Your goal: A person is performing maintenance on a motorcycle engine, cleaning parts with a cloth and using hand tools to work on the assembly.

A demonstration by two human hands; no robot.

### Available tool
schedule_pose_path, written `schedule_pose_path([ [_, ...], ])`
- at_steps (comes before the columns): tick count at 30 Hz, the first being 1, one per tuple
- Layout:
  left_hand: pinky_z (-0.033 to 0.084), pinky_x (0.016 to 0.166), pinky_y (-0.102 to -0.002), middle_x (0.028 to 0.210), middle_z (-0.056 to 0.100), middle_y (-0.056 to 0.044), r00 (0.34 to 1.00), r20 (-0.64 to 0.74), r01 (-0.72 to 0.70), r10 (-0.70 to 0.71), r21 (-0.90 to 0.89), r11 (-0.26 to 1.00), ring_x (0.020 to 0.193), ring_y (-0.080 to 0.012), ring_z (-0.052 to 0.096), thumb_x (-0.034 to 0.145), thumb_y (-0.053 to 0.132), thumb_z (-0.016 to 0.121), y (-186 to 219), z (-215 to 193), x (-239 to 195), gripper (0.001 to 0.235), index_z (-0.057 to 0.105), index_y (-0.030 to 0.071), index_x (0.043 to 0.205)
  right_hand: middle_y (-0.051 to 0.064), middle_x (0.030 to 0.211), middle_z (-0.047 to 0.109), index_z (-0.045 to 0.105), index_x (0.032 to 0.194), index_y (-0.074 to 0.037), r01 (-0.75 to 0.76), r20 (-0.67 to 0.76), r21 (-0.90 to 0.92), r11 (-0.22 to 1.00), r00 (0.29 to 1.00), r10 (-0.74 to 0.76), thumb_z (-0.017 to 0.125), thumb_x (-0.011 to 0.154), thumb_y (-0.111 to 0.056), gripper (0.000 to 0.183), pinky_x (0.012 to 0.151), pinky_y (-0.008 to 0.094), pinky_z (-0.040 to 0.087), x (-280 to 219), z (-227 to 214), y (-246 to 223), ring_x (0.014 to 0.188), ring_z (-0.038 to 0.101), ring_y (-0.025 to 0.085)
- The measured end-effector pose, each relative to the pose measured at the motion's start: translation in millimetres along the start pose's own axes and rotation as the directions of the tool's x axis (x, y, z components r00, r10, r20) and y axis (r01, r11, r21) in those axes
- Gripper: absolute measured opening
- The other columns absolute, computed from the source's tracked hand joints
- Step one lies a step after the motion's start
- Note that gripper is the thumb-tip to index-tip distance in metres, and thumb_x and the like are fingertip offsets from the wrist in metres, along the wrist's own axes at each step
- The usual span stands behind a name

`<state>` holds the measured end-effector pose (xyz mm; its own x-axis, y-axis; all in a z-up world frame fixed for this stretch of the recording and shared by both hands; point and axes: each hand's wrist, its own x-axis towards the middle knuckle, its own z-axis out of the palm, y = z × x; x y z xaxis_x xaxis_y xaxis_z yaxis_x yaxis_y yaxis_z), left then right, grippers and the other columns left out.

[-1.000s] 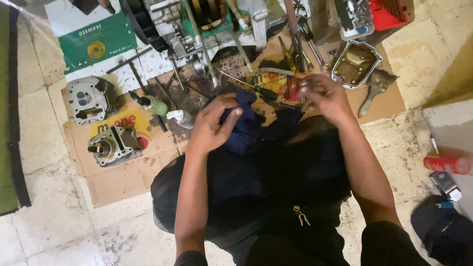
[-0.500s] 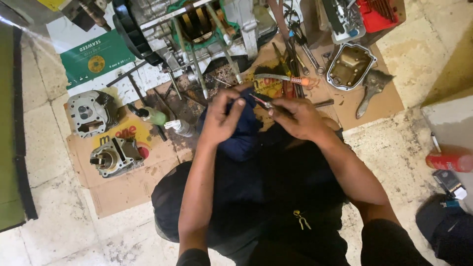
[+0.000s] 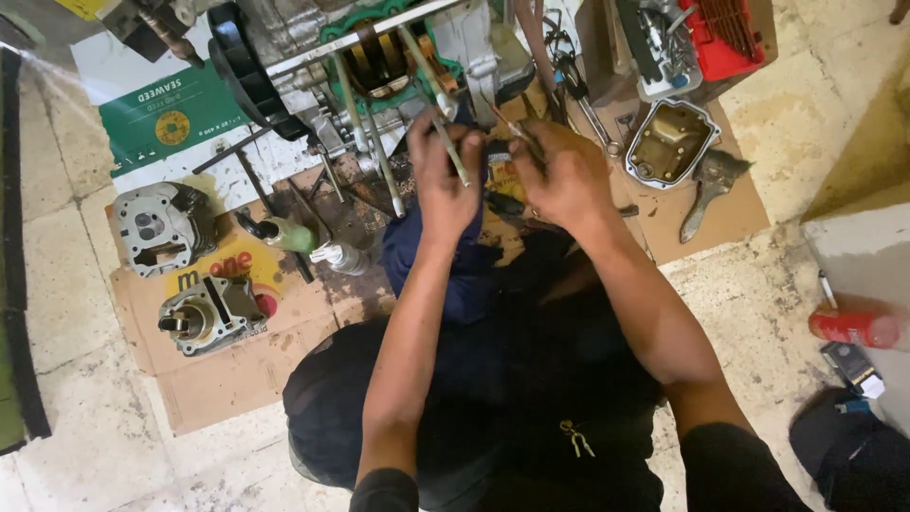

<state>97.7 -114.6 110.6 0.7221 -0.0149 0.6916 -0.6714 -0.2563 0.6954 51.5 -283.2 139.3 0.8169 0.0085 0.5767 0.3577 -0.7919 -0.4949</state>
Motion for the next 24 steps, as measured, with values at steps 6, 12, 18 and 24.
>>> schedule_pose_path([
  [6, 0.04, 0.077, -0.028, 0.082, 0.052, 0.003, 0.897, 0.197, 0.44, -0.396, -0.493, 0.751, 0.08, -0.0094, 0.048, 0.108, 0.016, 0.057, -27, 1, -41, 0.011, 0.062, 0.011, 0.1, 0.017, 0.083, 0.074, 0.08, 0.102, -0.007, -0.061, 0.094, -0.022, 0.998, 0.994, 0.063, 0.078, 0.088, -0.016, 0.017, 0.063, 0.044, 0.057, -29, -39, -21, 0.079, 0.073, 0.04],
  [12, 0.047, 0.091, -0.034, 0.098, 0.069, -0.015, 0.931, 0.039, 0.344, -0.364, -0.434, 0.833, 0.105, -0.0205, 0.067, 0.106, 0.02, 0.066, -62, 39, -33, 0.011, 0.066, 0.012, 0.113, 0.014, 0.079, 0.073, 0.079, 0.102, -0.01, -0.014, 0.053, -0.189, 0.982, 0.998, 0.025, 0.079, 0.092, -0.026, 0.019, 0.06, 0.047, 0.057, 8, -16, -28, 0.076, 0.074, 0.037],
  [18, 0.057, 0.085, -0.04, 0.097, 0.072, -0.011, 0.994, -0.052, 0.102, -0.098, 0.068, 0.992, 0.096, -0.0374, 0.07, 0.106, 0.019, 0.062, -11, 16, 5, 0.014, 0.069, 0.011, 0.115, 0.019, 0.097, 0.074, 0.071, 0.114, -0.014, -0.167, 0.49, -0.35, 0.922, 0.806, 0.332, 0.053, 0.099, -0.048, 0.041, 0.077, 0.063, 0.056, 47, 9, -14, 0.091, 0.072, 0.049],
  [24, 0.063, 0.097, -0.047, 0.126, 0.058, -0.021, 0.997, 0.01, 0.079, -0.08, 0.119, 0.99, 0.115, -0.0388, 0.066, 0.103, 0.0, 0.061, -4, 9, -2, 0.023, 0.059, 0.0, 0.126, 0.013, 0.079, 0.07, 0.063, 0.126, -0.007, 0.172, 0.368, -0.446, 0.878, 0.93, 0.005, 0.057, 0.104, -0.013, 0.023, 0.029, 0.029, 0.048, 64, 0, -44, 0.046, 0.063, 0.02],
])
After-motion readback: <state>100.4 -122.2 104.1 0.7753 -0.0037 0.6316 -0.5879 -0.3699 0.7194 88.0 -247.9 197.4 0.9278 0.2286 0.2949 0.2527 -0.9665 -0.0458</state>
